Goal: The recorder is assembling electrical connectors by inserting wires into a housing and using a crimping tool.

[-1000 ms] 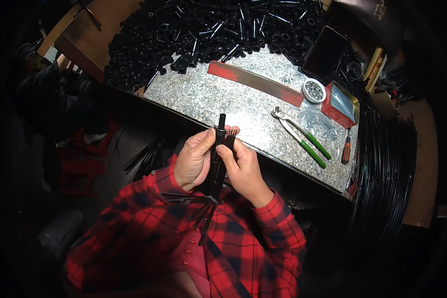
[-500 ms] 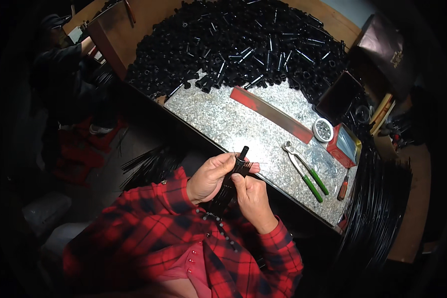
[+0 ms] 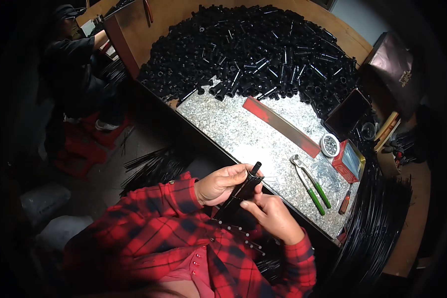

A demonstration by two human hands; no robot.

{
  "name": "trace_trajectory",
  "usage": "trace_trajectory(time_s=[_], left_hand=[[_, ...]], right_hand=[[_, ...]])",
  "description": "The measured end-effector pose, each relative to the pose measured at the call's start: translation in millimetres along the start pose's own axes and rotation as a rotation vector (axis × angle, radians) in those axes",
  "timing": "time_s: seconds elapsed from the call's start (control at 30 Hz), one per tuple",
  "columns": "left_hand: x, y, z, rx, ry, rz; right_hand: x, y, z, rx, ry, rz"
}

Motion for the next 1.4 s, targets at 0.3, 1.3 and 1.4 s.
trace_trajectory(time_s=[0.3, 1.3, 1.4], left_hand=[[-3.0, 1.6, -5.7, 0.158, -0.127, -0.13], [-2.0, 9.8, -0.3, 0.009, -0.113, -0.028], [-3.2, 13.3, -2.6, 0.029, -0.116, -0.041]], right_hand=[[-44.9, -91.6, 14.4, 0.425, -0.045, 0.341], [-152.7, -130.2, 73.8, -0.067, 0.039, 0.597], [-118.2, -123.5, 48.8, -0.638, -0.012, 0.406]])
Point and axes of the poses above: each hand's wrist, its own x-axis away from the middle knuckle, its own y-axis out of the palm, z = x × y, the point moved 4 cm from there along -x, towards the middle knuckle, and after that the axes turned 9 degrees about x, right-handed, at the moved point
